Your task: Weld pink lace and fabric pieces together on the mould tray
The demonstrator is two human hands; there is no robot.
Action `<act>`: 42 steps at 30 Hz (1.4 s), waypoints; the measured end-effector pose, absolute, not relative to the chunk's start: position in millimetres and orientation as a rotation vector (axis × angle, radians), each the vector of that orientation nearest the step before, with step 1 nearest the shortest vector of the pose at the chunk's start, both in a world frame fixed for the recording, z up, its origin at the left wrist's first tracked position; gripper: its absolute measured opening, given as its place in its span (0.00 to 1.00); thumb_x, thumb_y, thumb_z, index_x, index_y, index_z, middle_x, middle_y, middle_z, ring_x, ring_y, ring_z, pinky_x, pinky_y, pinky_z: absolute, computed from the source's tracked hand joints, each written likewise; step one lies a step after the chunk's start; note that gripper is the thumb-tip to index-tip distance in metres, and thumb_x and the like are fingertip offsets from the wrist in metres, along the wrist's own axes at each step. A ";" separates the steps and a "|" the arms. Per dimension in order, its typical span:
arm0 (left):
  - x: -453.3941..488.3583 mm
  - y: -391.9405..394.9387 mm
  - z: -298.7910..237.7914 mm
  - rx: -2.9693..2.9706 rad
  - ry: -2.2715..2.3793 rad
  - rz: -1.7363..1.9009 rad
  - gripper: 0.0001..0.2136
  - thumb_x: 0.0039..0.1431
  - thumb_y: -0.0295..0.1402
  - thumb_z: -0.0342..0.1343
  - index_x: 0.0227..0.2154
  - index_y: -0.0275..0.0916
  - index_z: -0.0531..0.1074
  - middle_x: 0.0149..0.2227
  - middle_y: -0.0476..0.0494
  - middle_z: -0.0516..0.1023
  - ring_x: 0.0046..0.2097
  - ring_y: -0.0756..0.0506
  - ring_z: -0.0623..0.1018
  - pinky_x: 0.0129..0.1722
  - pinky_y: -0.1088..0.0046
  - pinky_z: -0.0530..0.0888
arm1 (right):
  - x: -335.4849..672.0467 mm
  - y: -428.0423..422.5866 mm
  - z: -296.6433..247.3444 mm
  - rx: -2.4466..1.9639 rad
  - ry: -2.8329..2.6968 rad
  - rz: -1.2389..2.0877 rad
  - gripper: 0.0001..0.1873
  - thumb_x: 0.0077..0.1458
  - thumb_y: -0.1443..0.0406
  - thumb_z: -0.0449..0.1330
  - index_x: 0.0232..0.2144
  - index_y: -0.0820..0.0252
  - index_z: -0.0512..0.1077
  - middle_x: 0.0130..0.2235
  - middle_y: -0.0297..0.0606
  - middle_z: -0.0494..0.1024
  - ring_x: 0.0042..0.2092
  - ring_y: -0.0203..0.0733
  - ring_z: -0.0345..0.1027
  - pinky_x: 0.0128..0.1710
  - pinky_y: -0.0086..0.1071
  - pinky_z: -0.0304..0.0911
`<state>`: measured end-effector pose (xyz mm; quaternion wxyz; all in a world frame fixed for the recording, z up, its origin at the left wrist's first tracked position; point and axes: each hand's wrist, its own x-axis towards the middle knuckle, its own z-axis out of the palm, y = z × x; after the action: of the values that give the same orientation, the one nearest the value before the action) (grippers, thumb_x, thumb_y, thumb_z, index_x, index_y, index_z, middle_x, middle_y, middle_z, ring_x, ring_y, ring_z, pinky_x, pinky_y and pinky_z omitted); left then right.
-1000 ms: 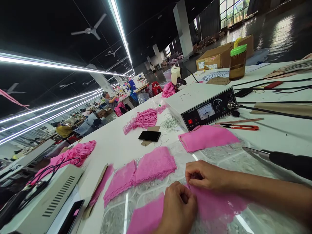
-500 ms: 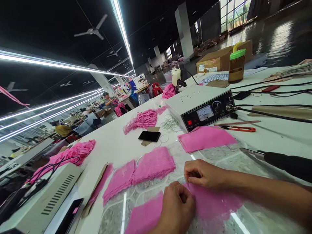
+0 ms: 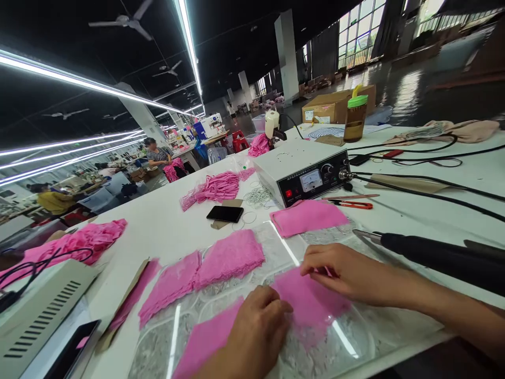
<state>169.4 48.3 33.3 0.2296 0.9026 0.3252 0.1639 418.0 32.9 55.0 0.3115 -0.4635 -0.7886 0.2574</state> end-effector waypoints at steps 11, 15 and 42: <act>177.0 62.6 23.2 2.748 0.514 0.691 0.10 0.65 0.25 0.48 0.35 0.40 0.74 0.36 0.43 0.73 0.37 0.47 0.74 0.35 0.71 0.73 | 470.5 -27.9 5.2 -1.499 -1.736 0.361 0.10 0.61 0.61 0.56 0.36 0.52 0.77 0.37 0.37 0.79 0.38 0.43 0.75 0.37 0.32 0.73; 178.0 62.4 21.9 2.686 0.488 0.799 0.09 0.65 0.25 0.47 0.35 0.39 0.73 0.36 0.42 0.73 0.36 0.47 0.74 0.33 0.73 0.72 | 471.5 -34.2 1.6 -1.541 -1.704 0.306 0.10 0.62 0.61 0.55 0.36 0.52 0.76 0.39 0.37 0.78 0.39 0.41 0.75 0.35 0.28 0.72; 182.0 64.5 32.8 3.039 0.063 0.733 0.07 0.66 0.24 0.49 0.35 0.37 0.71 0.34 0.48 0.80 0.40 0.50 0.79 0.58 0.69 0.68 | 465.6 -29.7 6.0 -1.711 -1.681 0.140 0.11 0.63 0.62 0.50 0.28 0.54 0.66 0.36 0.37 0.74 0.34 0.38 0.71 0.33 0.29 0.67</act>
<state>182.0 64.5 32.8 0.0076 0.9719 0.0201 0.2343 465.6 -29.7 6.0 0.3610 -0.6640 -0.6526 0.0543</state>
